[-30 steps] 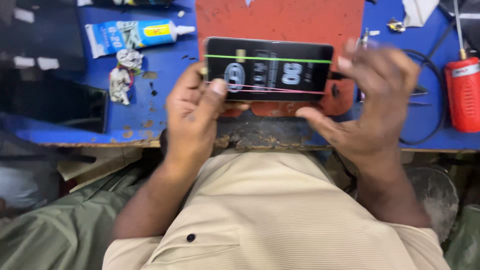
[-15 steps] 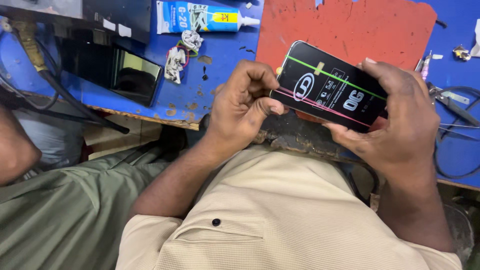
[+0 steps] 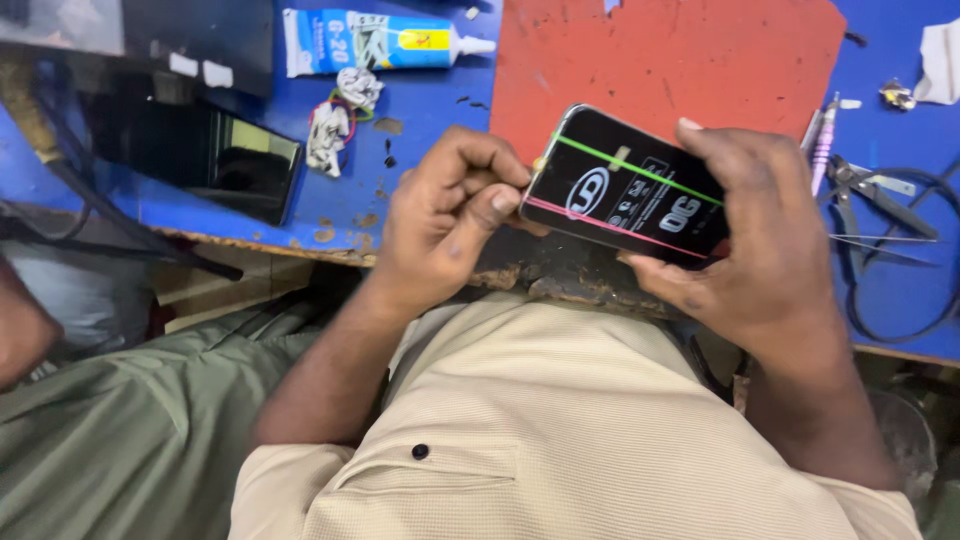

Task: The person secures a smartphone with multiple rubber bands, wraps them around the device in various orientations, and then wipes the screen with a cloth. The person handles the phone and rubber bands throughout, then places the phone on the workbench.

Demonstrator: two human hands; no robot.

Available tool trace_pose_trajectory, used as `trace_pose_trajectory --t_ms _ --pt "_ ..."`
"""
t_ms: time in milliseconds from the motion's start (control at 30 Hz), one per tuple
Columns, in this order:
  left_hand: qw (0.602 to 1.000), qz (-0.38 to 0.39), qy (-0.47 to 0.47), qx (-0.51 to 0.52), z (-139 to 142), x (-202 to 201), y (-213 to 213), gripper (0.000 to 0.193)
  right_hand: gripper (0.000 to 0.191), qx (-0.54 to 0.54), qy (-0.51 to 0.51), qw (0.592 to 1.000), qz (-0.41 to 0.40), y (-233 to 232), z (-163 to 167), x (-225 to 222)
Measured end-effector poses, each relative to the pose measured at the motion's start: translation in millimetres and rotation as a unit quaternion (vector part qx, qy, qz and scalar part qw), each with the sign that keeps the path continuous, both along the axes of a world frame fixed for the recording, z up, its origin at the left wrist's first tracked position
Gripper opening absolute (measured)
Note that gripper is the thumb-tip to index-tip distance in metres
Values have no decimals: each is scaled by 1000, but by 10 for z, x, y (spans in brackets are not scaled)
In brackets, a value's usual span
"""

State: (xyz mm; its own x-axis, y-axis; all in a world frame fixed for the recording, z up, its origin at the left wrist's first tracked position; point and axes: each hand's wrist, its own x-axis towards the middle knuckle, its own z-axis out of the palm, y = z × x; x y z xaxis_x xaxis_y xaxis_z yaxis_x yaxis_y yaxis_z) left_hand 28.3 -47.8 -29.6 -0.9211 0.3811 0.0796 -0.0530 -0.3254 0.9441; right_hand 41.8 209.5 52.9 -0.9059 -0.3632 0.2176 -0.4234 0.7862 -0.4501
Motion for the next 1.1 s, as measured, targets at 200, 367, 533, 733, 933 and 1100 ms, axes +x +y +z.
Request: trace_pose_trajectory --t_ms 200,367,533,733,933,1100 --pt "980 48 119 -154 9 3 -93 13 90 -26 6 999 45 65 -58 0" --pt "972 72 152 -164 -61 51 -69 12 87 -41 -14 998 41 96 -108 33" --pt "975 103 133 -142 -104 84 10 10 90 -27 -6 998 48 99 -125 45" --pt "998 38 50 -14 -43 64 17 19 99 -25 -33 999 7 60 -110 37" --pt "999 16 12 37 -93 39 63 35 95 -35 -31 999 6 -30 -137 30" --pt "998 27 -5 48 -179 27 59 32 96 -27 -37 999 -10 -70 -171 50"
